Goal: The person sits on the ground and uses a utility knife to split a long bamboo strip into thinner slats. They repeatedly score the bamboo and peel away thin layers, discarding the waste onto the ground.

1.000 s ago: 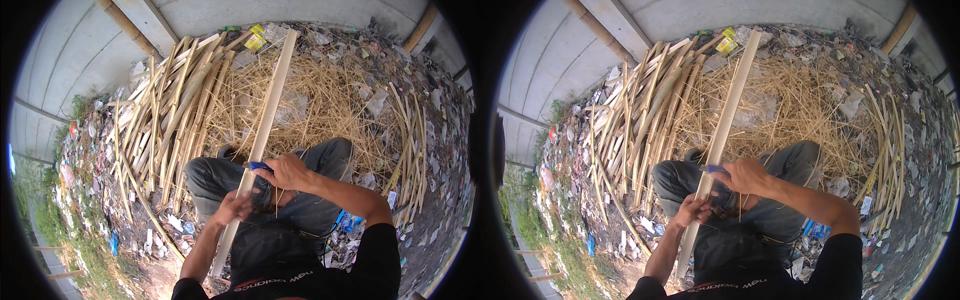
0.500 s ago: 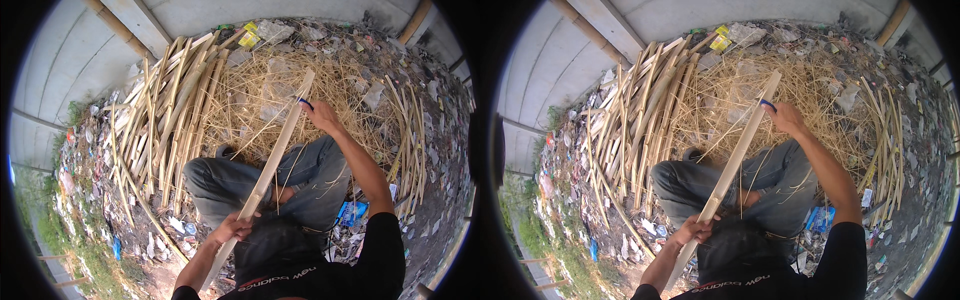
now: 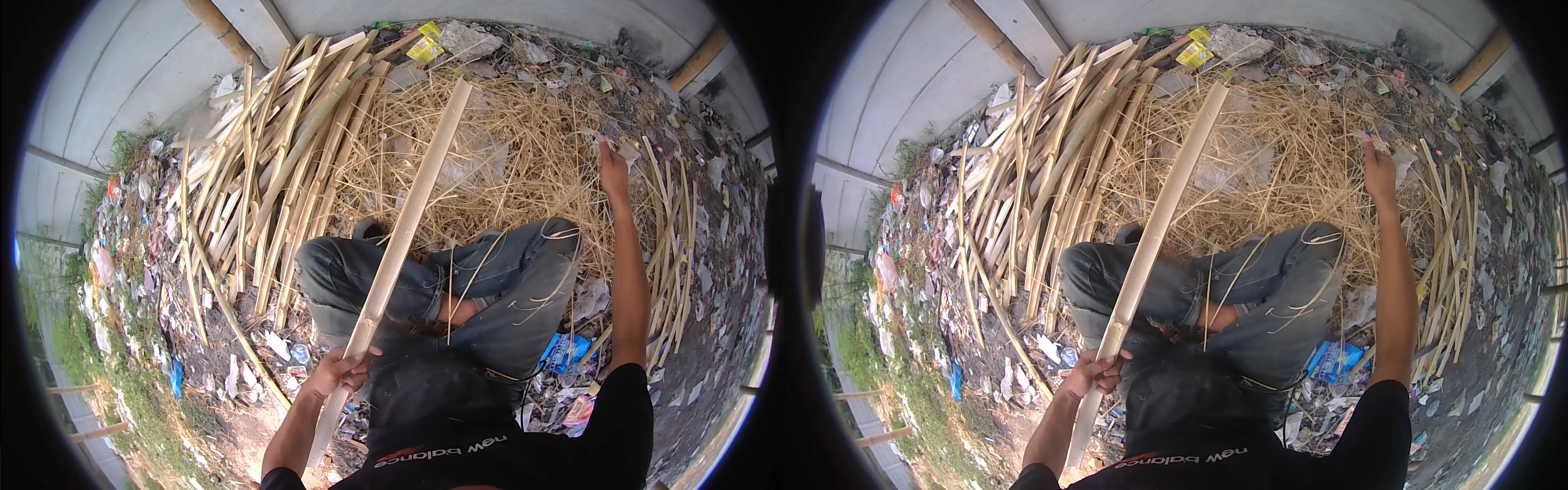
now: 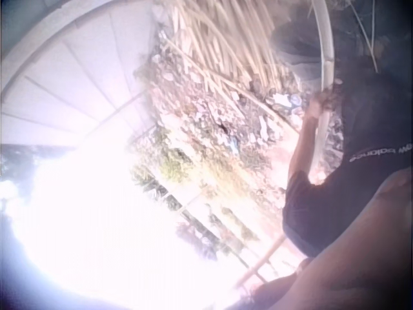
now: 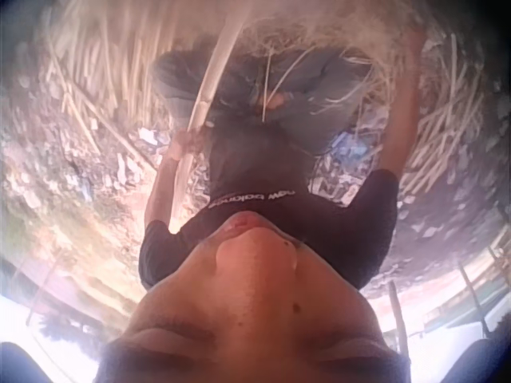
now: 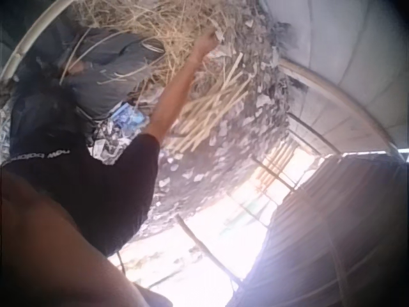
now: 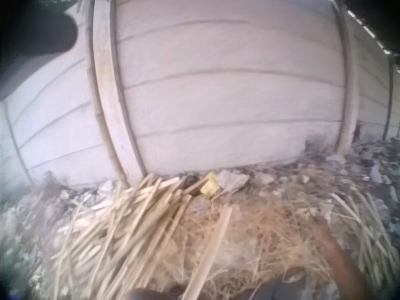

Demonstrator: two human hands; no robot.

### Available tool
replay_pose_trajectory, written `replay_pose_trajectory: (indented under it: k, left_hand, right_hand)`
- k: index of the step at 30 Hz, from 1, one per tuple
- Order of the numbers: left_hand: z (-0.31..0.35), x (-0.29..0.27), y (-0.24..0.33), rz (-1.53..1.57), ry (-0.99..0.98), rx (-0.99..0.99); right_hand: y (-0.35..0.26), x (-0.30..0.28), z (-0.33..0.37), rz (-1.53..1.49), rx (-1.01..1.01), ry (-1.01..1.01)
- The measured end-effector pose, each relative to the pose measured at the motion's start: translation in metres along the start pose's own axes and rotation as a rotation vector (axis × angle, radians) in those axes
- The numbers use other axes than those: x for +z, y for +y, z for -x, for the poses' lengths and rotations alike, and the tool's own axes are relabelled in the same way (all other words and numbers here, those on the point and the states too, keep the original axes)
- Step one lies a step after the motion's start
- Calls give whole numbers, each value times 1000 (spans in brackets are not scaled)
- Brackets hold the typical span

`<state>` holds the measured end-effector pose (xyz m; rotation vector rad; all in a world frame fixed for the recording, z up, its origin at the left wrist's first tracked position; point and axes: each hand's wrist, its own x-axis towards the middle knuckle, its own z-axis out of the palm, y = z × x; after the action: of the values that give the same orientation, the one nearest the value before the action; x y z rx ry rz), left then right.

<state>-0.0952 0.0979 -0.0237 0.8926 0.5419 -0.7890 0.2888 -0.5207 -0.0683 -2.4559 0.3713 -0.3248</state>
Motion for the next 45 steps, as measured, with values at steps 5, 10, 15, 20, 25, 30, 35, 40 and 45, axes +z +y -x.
replay_pose_trajectory:
  k: [5, 10, 15, 20, 25, 30, 35, 40, 45]
  left_hand:
    - [-27, 17, 24, -3, -125, 75]
    - [-50, 33, 40, -55, -195, 118]
    - [-68, 48, 48, -339, -95, 263]
    - [-71, 68, 56, -621, 47, 375]
    - [-70, 72, 54, -795, 147, 444]
    - [-52, 72, 45, -847, 74, 360]
    - [-22, 47, 9, -981, -30, 336]
    - [-3, 15, -11, -976, 6, 391]
    - [-20, 45, 16, -612, 57, 130]
  right_hand:
    - [-114, 28, 83, -124, -203, -233]
    - [-190, 37, 157, -139, -368, -513]
    - [-240, 45, 217, -146, -591, -660]
    - [-248, 58, 258, -53, -699, -762]
    - [-244, 72, 252, -57, -707, -665]
    - [-201, 82, 135, -25, -279, -379]
    - [-94, 57, 28, 92, -21, -80]
    - [-26, 13, -10, 4, 134, 147]
    - [-69, 24, 47, -267, 8, -78]
